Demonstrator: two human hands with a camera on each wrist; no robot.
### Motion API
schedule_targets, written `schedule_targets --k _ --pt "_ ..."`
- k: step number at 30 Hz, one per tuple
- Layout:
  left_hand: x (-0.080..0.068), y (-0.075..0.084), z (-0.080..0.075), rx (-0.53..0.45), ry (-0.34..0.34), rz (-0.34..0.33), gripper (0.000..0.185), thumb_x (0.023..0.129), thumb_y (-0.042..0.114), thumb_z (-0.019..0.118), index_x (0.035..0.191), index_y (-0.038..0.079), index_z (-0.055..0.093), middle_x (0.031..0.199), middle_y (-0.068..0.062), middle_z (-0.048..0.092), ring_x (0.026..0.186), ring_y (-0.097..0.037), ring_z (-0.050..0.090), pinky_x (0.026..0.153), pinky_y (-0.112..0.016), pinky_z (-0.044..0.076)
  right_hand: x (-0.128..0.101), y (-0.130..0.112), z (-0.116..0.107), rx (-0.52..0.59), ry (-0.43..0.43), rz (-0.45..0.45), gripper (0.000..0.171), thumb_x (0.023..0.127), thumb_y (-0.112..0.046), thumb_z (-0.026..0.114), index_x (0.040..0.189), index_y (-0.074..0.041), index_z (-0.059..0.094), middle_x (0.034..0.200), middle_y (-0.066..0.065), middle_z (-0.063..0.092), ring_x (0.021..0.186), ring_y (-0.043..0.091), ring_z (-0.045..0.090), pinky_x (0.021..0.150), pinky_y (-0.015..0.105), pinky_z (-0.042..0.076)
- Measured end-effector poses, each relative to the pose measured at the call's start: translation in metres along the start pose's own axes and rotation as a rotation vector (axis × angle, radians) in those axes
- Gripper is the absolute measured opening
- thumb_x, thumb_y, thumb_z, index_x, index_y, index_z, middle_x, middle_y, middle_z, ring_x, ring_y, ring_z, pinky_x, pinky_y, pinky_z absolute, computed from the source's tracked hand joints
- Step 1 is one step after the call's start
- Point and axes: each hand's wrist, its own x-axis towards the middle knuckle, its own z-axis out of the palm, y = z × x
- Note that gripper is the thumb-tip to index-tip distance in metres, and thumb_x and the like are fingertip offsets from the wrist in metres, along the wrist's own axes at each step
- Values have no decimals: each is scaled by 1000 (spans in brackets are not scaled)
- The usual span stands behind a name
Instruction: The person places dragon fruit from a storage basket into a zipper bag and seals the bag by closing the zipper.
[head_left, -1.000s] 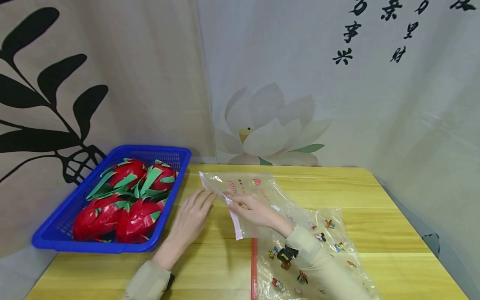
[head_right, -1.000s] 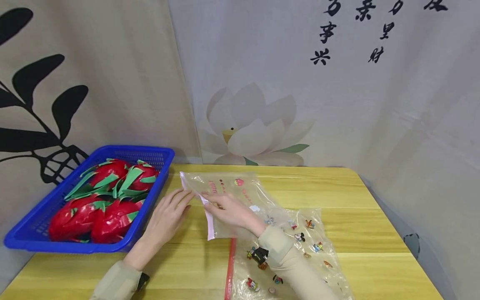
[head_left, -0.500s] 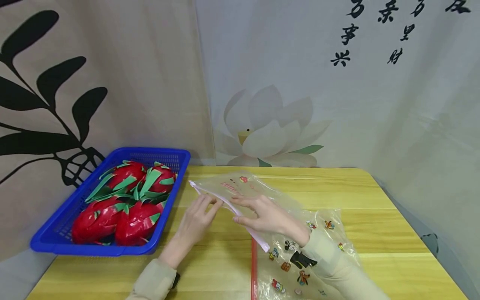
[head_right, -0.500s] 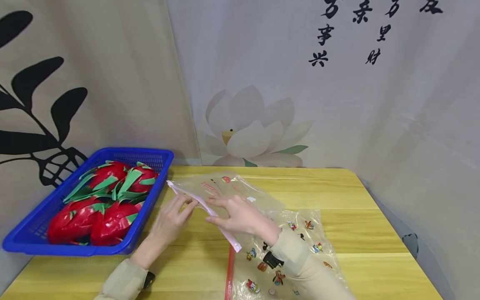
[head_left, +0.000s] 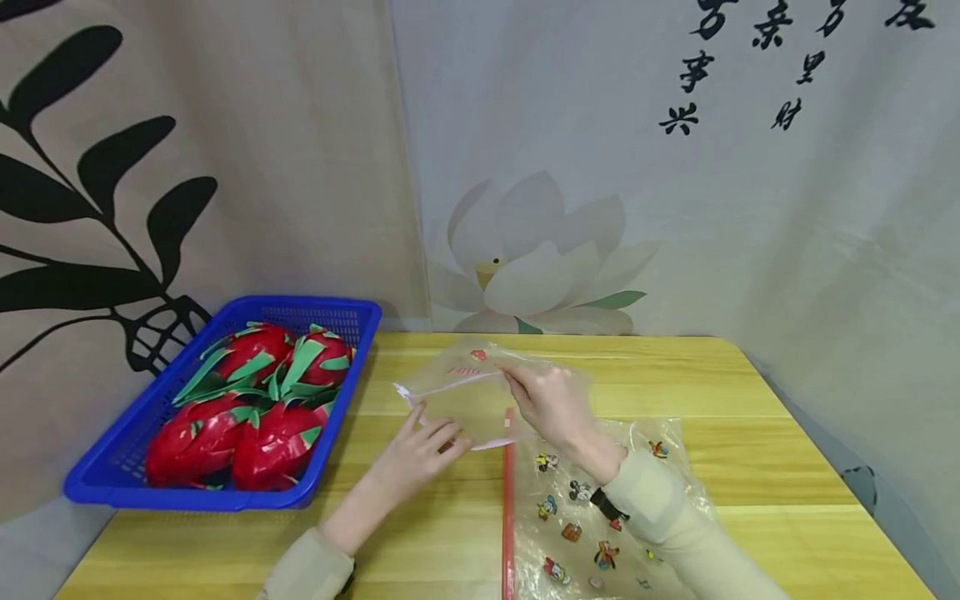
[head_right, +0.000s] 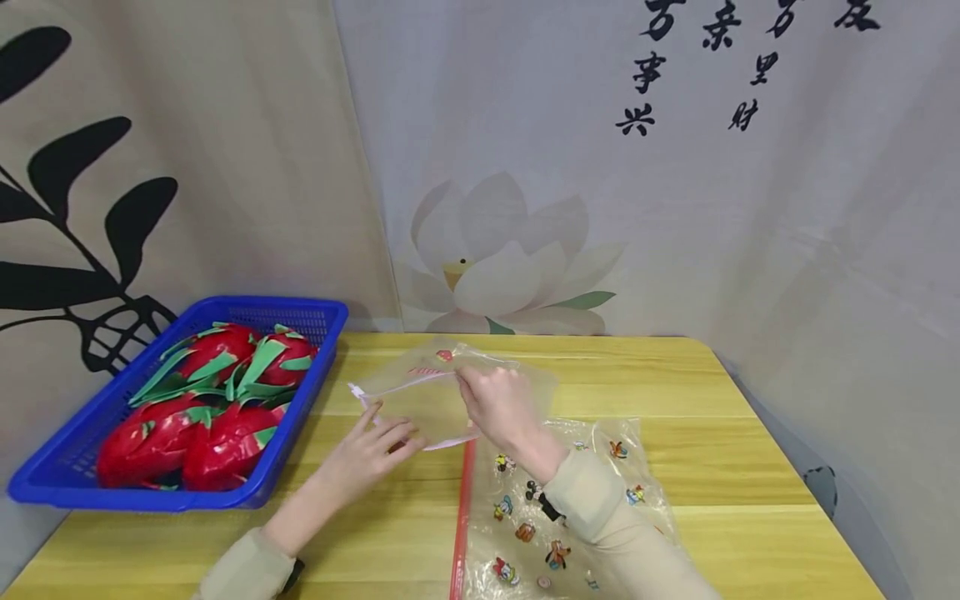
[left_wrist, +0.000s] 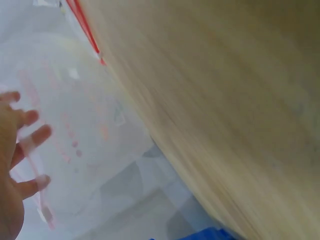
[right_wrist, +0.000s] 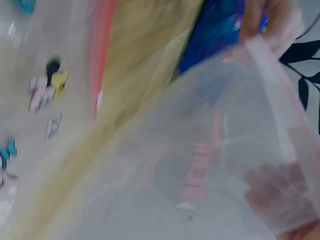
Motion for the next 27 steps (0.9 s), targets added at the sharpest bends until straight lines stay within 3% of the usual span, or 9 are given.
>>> schedule_targets --k 3,5,9,14,16,23,26,27 --pt "0 6 -3 19 -117 52 27 77 15 66 102 24 64 97 4 69 93 -14 67 90 -54 52 2 6 1 -95 91 -16 9 83 -4 68 91 -4 71 64 3 69 45 10 58 38 19 41" --pt "0 9 -6 24 -189 80 30 75 15 72 101 26 64 97 6 69 94 -14 68 92 -54 51 3 8 1 -116 124 -22 10 82 -2 67 92 -2 70 62 3 68 40 8 53 35 16 36" --pt "4 11 -10 24 -264 110 29 74 18 75 101 26 64 96 6 70 94 -14 68 96 -55 49 7 11 -1 -125 159 1 10 83 0 66 91 -1 70 62 5 68 36 9 49 34 18 34" --pt "10 5 -12 11 -169 49 30 74 15 73 102 25 65 95 3 69 92 -16 68 93 -59 49 8 13 -6 -24 105 61 9 85 -5 66 92 -2 72 76 9 74 54 17 66 47 28 52" --pt "11 1 -11 6 -124 15 33 73 11 73 103 24 66 95 3 69 91 -17 68 91 -62 48 7 13 -8 33 52 74 10 87 -6 65 93 -3 73 77 8 74 57 16 67 52 29 54" --pt "8 -6 -12 -31 -80 -73 40 71 3 71 105 23 66 96 0 70 91 -20 67 86 -67 47 -4 15 -10 241 -193 95 22 85 0 63 105 -5 72 98 9 74 59 5 56 52 17 45" --pt "6 -8 -13 -27 -83 -78 45 71 0 70 108 24 66 98 0 70 93 -20 67 88 -66 47 -7 18 -9 357 -202 144 21 85 0 62 104 -3 72 100 13 74 51 4 49 49 15 41" --pt "5 -8 -14 -24 -91 -69 46 71 0 70 110 25 65 99 1 69 94 -20 66 88 -66 47 -7 19 -9 388 -184 161 20 86 0 62 104 -2 72 99 13 74 52 3 52 51 15 44"
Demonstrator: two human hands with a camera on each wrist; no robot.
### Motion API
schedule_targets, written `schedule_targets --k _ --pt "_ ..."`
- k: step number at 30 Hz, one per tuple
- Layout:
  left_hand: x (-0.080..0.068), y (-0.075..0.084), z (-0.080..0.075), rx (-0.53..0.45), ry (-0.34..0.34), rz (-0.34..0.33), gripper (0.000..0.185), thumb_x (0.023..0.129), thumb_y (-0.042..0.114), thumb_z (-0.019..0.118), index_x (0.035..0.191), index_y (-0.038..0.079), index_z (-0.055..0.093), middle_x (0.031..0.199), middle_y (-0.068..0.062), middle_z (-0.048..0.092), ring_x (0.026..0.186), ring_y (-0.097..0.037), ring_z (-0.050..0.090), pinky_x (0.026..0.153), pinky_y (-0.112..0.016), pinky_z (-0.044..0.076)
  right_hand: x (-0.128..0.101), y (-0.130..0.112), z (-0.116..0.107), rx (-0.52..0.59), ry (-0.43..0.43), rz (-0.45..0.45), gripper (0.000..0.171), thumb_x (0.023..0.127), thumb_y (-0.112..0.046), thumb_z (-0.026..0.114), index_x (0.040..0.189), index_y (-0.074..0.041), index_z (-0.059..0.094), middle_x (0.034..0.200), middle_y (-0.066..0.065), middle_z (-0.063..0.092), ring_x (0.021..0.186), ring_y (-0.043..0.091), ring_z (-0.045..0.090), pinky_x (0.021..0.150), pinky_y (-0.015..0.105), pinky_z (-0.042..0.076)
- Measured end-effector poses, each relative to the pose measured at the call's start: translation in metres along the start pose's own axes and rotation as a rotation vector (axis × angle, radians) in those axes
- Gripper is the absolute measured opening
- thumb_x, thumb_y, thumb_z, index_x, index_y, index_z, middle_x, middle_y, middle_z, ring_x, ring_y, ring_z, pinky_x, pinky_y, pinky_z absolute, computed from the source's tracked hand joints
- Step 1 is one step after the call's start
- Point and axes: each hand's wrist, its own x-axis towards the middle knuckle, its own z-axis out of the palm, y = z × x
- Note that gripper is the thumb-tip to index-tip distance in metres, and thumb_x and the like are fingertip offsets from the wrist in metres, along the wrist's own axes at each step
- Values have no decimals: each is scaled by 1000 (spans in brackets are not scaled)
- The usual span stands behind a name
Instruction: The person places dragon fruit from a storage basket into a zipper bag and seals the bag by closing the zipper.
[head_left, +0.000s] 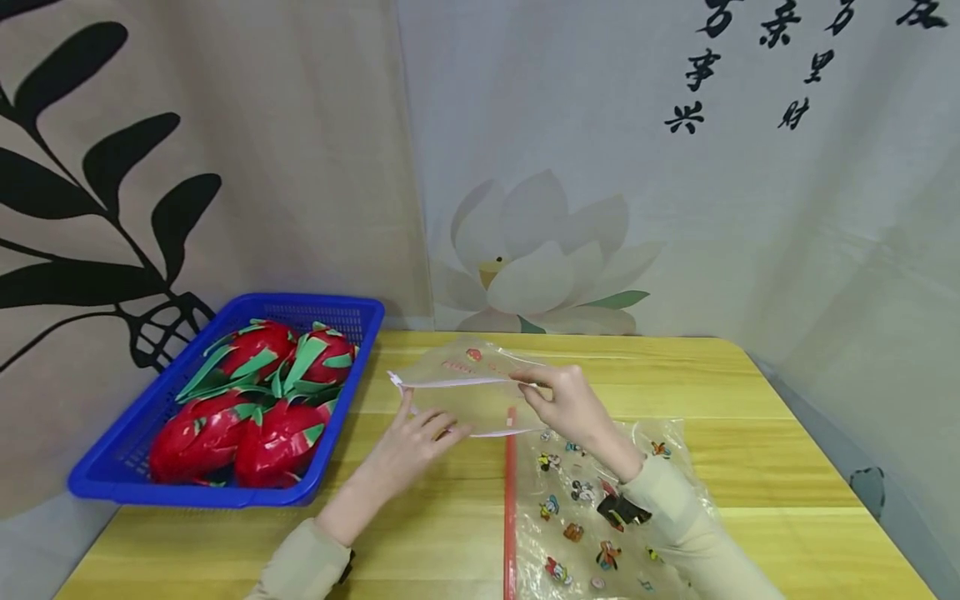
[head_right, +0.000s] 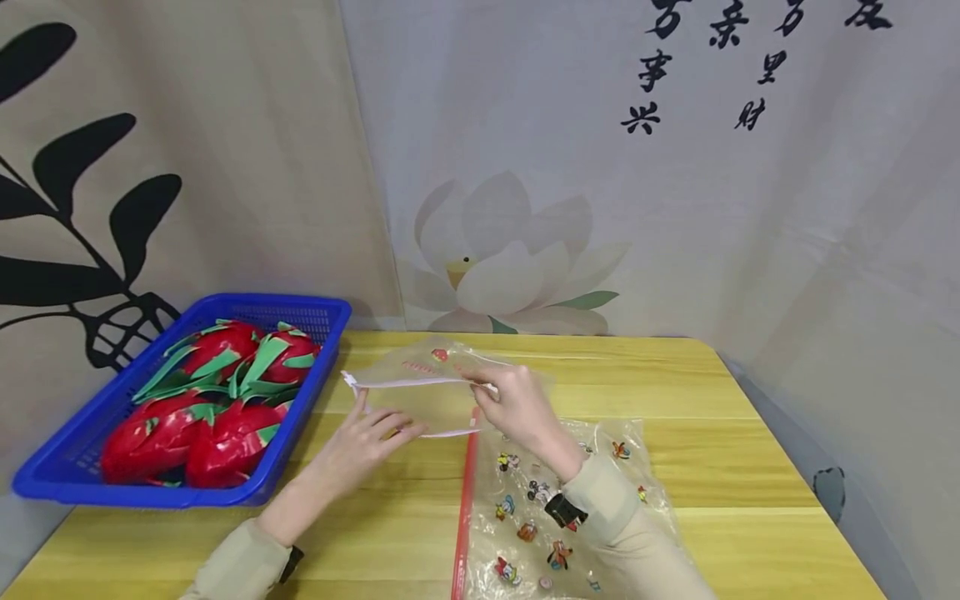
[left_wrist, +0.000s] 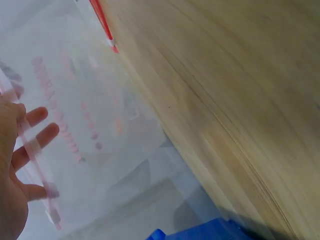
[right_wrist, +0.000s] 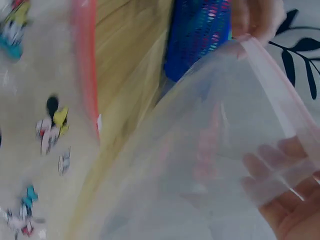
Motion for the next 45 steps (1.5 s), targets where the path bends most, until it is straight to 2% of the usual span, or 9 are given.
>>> schedule_targets --k 3,5,9,13,21,30,35,39,45 --pt "-3 0 0 31 -44 53 49 70 4 72 112 28 63 102 2 68 97 -19 65 91 -65 46 3 3 -1 106 77 32 17 88 -2 62 101 0 73 95 15 74 57 10 66 55 19 53" --pt "-5 0 0 56 -78 93 49 70 7 74 112 30 63 102 3 67 98 -18 64 92 -63 46 5 3 -1 148 134 47 16 88 -2 63 100 1 73 93 17 74 73 19 73 64 25 58" --pt "-7 2 0 95 -146 137 48 72 12 74 113 32 61 101 5 67 98 -15 64 95 -61 47 10 3 -1 166 218 83 15 87 -2 64 98 3 73 92 19 73 78 24 73 67 30 59" --pt "-4 2 -3 85 -191 124 50 72 12 75 116 32 61 104 5 67 101 -15 64 99 -60 44 12 3 -1 162 261 97 14 87 -3 65 97 2 73 91 18 73 76 23 73 67 29 59" --pt "-3 -4 -14 87 -130 112 67 66 11 82 126 27 56 114 1 65 109 -19 62 106 -58 38 14 4 4 217 320 89 15 88 -4 63 98 1 73 90 15 74 74 28 73 67 15 56" --pt "2 -5 -25 78 -103 106 66 68 21 80 129 27 55 121 0 64 114 -20 61 105 -59 39 13 2 6 219 371 79 14 88 -2 63 96 2 74 88 15 75 71 25 72 65 8 52" --pt "7 -10 -42 -49 -143 36 54 76 29 76 127 25 56 121 -2 64 114 -23 60 104 -57 40 12 3 4 201 376 73 14 88 -2 63 96 2 73 89 15 75 71 23 72 67 9 53" --pt "10 -33 -66 -140 -182 -74 48 80 29 72 125 17 58 121 -7 65 114 -28 59 103 -57 41 11 3 3 209 371 78 14 88 -2 63 96 4 73 90 16 74 73 24 73 66 9 53" --pt "9 -99 -85 -207 -361 -419 49 89 27 65 133 10 53 128 -17 59 118 -38 56 90 -52 52 11 3 1 217 360 90 15 88 -2 62 96 4 73 90 16 74 74 25 73 66 9 53"
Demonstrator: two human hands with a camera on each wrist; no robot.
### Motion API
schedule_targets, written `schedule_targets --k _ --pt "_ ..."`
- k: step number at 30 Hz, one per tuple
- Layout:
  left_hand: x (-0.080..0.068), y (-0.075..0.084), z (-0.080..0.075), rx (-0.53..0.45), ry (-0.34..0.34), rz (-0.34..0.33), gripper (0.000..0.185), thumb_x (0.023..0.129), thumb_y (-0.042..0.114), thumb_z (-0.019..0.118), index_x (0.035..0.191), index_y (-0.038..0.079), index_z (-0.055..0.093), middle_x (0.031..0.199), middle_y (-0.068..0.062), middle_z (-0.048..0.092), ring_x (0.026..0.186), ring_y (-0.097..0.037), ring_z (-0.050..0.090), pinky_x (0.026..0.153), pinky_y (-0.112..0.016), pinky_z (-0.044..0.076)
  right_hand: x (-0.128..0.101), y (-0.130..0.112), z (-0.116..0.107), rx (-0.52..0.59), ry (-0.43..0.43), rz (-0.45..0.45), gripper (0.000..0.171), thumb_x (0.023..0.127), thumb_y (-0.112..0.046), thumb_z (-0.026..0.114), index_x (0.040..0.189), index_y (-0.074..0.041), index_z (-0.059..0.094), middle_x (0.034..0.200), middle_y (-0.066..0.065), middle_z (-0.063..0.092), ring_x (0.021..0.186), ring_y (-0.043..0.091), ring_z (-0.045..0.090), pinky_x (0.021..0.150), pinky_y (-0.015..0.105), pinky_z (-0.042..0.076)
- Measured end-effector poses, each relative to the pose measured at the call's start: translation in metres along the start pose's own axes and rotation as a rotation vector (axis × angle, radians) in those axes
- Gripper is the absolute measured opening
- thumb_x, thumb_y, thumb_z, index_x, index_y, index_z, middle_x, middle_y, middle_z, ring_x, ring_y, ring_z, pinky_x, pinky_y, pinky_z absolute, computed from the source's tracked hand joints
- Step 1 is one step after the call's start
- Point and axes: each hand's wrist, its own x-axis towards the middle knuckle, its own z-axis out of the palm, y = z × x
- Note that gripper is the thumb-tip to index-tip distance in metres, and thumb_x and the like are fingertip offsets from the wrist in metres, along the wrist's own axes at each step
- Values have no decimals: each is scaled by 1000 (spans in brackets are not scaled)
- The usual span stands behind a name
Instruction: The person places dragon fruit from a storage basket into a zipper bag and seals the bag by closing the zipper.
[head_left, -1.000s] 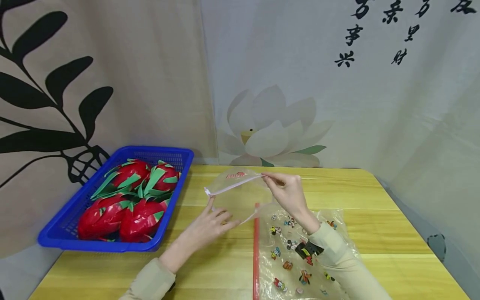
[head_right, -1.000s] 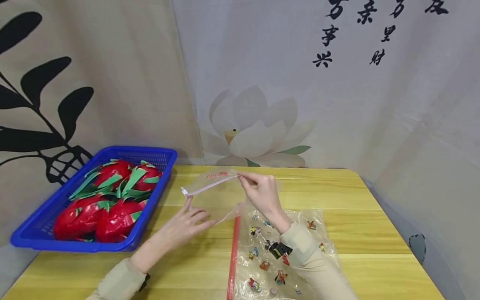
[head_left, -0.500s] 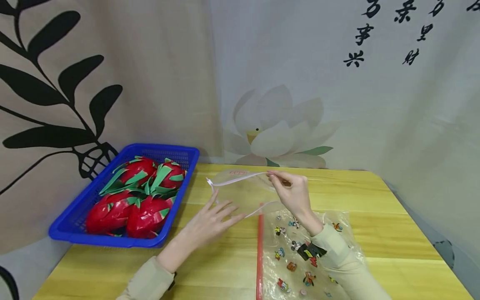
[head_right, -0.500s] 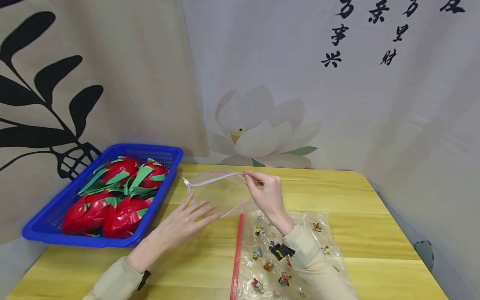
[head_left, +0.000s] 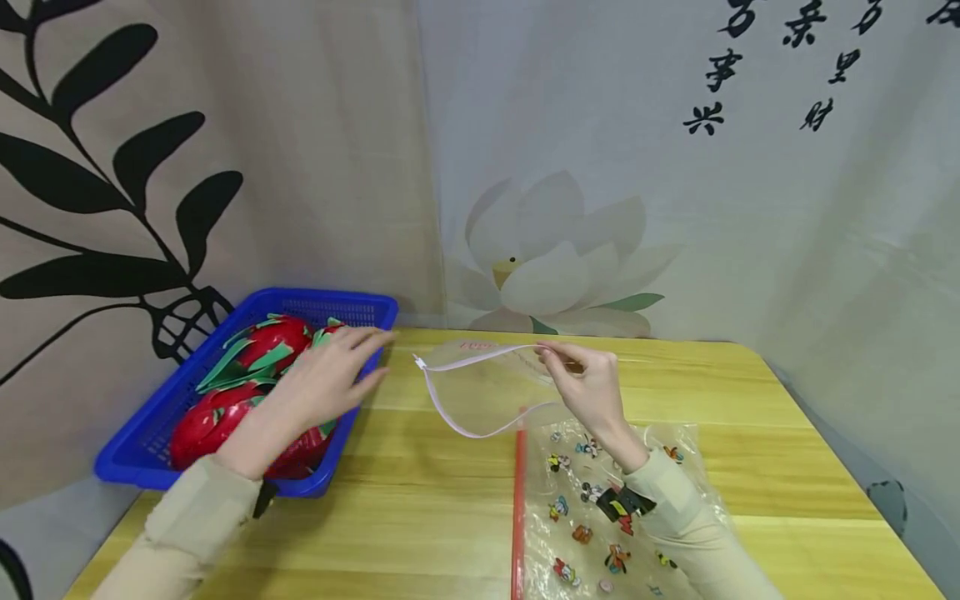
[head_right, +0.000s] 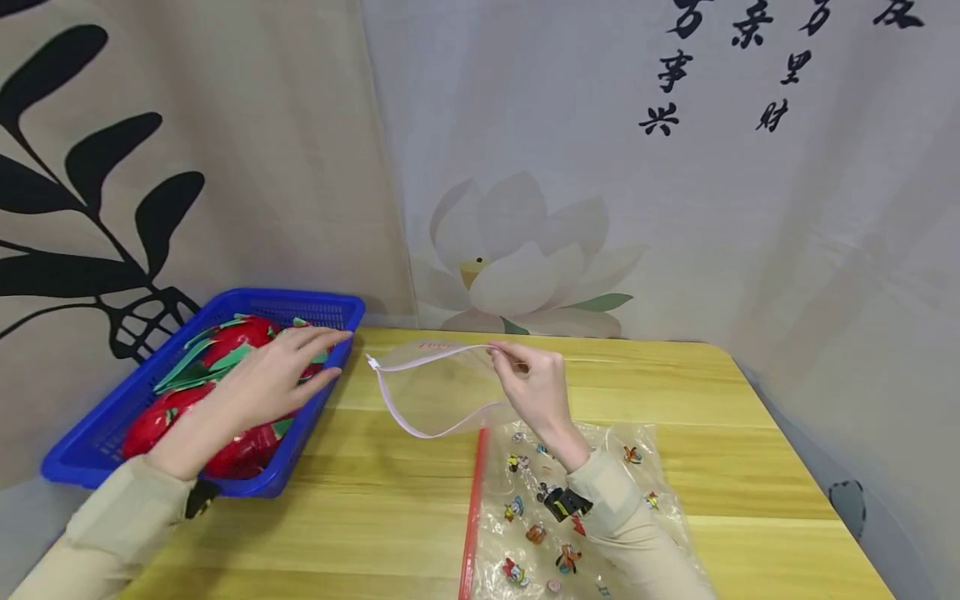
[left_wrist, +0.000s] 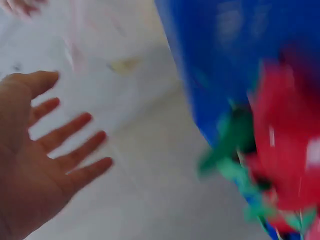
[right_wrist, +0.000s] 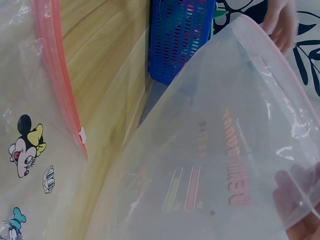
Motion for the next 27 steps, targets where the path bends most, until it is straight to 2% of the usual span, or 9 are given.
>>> schedule_targets --k 4,8,10,12,15,20,25,27 --pt "15 -44 5 32 -225 -197 58 90 28 63 141 10 42 138 -26 46 124 -48 45 86 -61 50 1 1 0 -3 -2 4 15 89 -2 62 97 4 72 90 17 74 75 26 73 67 9 53" --pt "23 -74 24 54 -463 -290 76 84 34 67 147 12 30 147 -32 29 133 -57 28 98 -70 35 1 1 0 -3 -2 10 15 88 -2 62 96 4 73 90 16 74 75 26 73 67 9 53" --pt "25 -82 33 48 -558 -320 85 80 35 72 149 15 26 149 -35 20 134 -60 20 101 -73 28 1 1 0 -3 -4 12 15 88 -2 62 97 3 73 90 16 74 75 26 73 67 10 53" --pt "27 -86 41 36 -625 -345 92 76 32 75 150 17 23 151 -36 14 134 -63 15 102 -74 26 1 1 0 -6 -8 14 15 88 -3 62 97 2 73 90 16 74 75 26 73 67 11 54" --pt "32 -86 48 20 -670 -376 96 72 25 76 151 18 23 152 -35 10 133 -65 14 98 -75 29 1 1 0 -12 -7 16 15 89 -4 62 97 2 73 91 16 74 75 25 73 67 13 55" --pt "41 -85 55 -10 -701 -436 87 72 18 70 148 13 29 152 -33 8 130 -67 19 91 -74 37 1 1 0 -19 -8 15 15 89 -4 62 97 2 73 90 15 74 76 25 73 66 14 55" --pt "49 -86 61 -40 -704 -502 90 75 22 72 150 11 24 150 -37 3 126 -71 20 89 -79 34 1 2 1 -18 -6 16 15 89 -4 62 96 2 73 89 16 74 74 26 73 64 12 54" --pt "51 -88 64 -36 -691 -493 95 72 25 77 150 12 24 149 -38 5 123 -71 25 88 -79 35 1 3 1 -13 -2 22 14 89 -4 62 96 2 73 88 16 74 73 26 73 64 11 54"
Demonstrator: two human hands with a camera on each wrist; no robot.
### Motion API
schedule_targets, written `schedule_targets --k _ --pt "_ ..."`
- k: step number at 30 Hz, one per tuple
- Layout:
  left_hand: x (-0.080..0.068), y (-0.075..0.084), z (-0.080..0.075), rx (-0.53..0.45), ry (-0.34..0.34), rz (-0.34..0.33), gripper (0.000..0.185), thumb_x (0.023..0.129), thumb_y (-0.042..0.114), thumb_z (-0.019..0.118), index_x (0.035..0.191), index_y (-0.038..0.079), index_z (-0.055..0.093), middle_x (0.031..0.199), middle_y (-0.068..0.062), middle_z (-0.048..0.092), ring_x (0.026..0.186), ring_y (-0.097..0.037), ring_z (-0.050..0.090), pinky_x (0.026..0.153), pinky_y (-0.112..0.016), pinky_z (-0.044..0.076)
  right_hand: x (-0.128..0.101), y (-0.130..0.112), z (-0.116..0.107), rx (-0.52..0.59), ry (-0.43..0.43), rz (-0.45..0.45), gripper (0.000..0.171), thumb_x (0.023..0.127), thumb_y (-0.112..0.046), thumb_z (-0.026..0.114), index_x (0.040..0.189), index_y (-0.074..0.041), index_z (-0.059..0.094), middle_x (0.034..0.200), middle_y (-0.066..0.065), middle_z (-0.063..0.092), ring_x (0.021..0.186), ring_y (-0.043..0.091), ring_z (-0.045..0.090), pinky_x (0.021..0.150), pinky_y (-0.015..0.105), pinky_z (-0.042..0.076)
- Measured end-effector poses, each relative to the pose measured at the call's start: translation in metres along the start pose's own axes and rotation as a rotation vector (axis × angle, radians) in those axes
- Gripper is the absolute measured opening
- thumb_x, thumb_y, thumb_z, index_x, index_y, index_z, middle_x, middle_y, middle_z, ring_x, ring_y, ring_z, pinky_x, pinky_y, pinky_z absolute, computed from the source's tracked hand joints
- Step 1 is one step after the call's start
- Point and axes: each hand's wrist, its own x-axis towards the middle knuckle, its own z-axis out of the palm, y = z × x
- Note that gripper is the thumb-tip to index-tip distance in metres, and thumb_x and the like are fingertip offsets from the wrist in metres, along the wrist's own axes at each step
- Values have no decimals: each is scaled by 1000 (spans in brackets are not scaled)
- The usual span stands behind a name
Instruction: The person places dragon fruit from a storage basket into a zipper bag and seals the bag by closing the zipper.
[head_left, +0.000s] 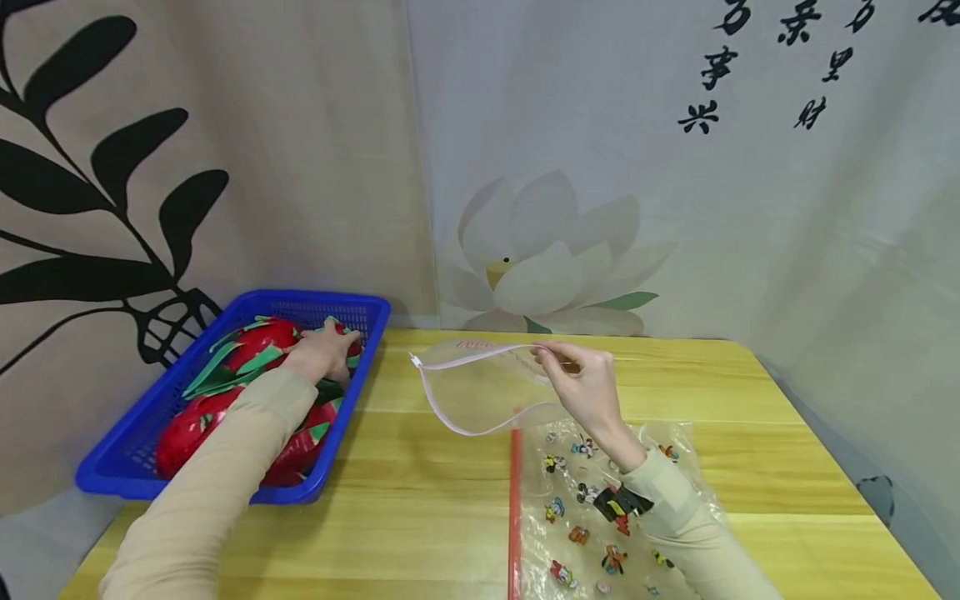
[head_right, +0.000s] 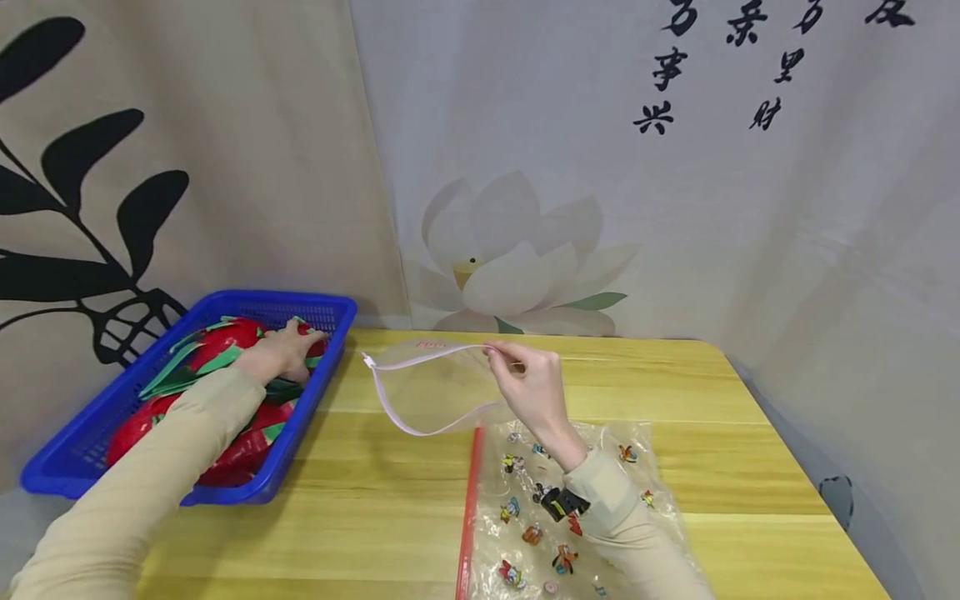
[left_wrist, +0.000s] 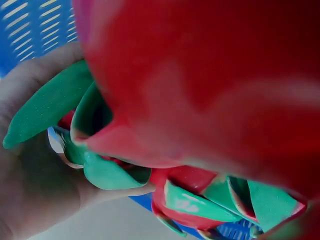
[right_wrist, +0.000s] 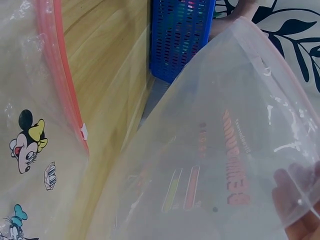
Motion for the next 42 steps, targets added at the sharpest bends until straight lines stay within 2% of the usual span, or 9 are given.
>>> schedule_targets --k 6,14,19,22,27,34,38,42 --pt "5 -2 2 65 92 69 91 67 26 82 145 9 37 143 -42 21 110 -65 44 82 -66 48 0 -3 -3 12 4 1 14 88 -2 63 95 4 73 87 19 74 71 28 73 63 8 52" --pt "-2 -7 3 127 182 107 86 65 24 84 141 13 45 142 -39 30 107 -65 46 69 -63 52 -1 3 -5 18 -2 -4 16 90 -6 61 97 1 74 87 16 74 72 26 73 64 9 53" --pt "-10 -12 7 160 238 147 87 66 21 85 143 15 43 145 -40 26 111 -65 43 67 -61 52 0 3 -4 0 -4 -5 15 90 -6 62 96 0 74 87 15 74 72 25 73 64 12 55" --pt "-16 -14 6 187 294 172 89 65 21 86 143 18 43 147 -37 26 116 -64 41 66 -62 52 1 2 -4 -4 -8 -4 15 90 -6 62 96 0 74 88 15 75 72 24 73 64 15 56" --pt "-29 -18 0 273 425 243 90 65 22 87 143 22 41 148 -30 27 126 -62 33 76 -70 48 2 1 -3 -7 -8 2 15 90 -6 62 96 0 74 88 14 75 73 23 73 63 14 55" --pt "-51 -24 -5 356 607 354 94 67 23 85 145 25 33 152 -22 22 133 -55 29 88 -68 45 3 -1 -4 -16 -12 16 16 90 -9 62 97 -2 74 88 14 75 74 22 73 66 8 52" --pt "-61 -23 -6 374 741 432 95 67 23 86 144 25 31 152 -21 23 133 -51 30 88 -66 46 3 -1 -4 -16 -10 14 16 90 -9 62 97 -1 74 88 14 75 74 22 73 66 7 51" --pt "-72 -18 -6 356 871 518 93 64 23 87 142 26 35 154 -21 20 133 -49 32 86 -64 48 4 -2 -5 -16 -4 2 16 90 -8 62 97 0 74 88 14 75 73 24 73 66 6 51"
